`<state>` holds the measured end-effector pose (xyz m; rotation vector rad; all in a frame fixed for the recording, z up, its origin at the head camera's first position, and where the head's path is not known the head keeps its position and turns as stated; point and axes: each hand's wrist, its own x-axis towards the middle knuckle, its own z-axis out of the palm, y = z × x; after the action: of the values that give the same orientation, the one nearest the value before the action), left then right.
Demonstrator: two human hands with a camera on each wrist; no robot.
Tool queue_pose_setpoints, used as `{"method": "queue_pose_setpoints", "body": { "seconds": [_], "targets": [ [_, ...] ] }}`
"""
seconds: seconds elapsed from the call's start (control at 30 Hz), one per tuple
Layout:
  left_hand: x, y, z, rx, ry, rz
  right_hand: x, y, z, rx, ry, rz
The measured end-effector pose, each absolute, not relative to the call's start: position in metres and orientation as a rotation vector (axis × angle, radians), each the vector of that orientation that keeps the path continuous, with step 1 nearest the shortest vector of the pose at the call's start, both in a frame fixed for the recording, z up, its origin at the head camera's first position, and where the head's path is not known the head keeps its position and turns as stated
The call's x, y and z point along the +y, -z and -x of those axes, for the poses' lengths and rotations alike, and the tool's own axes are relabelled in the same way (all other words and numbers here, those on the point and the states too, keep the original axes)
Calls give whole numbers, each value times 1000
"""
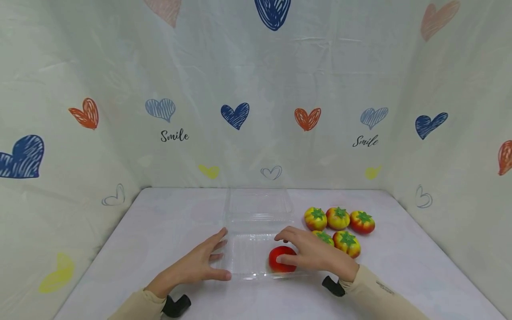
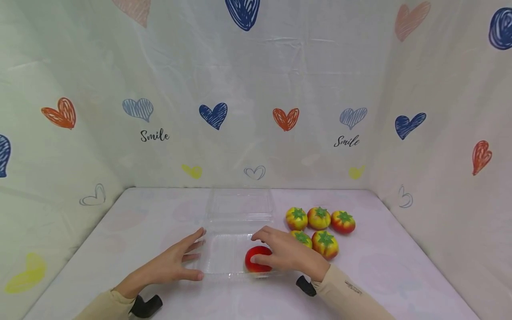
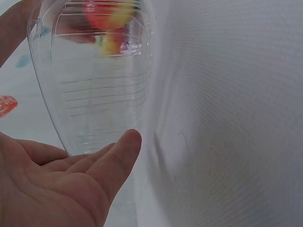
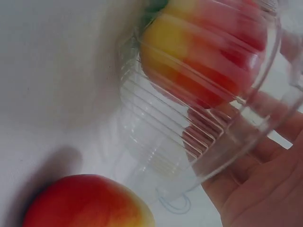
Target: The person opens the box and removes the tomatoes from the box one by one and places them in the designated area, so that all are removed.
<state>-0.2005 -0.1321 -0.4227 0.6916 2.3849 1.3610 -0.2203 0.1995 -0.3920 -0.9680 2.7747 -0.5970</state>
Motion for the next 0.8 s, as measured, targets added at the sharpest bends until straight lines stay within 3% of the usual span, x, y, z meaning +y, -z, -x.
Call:
{"method": "queue_pose_setpoints", "body": {
  "seconds": [0.8],
  "targets": [
    [-134, 425, 201, 2349, -1386, -727, 191, 392, 224, 2672, 555, 998]
  ]
}}
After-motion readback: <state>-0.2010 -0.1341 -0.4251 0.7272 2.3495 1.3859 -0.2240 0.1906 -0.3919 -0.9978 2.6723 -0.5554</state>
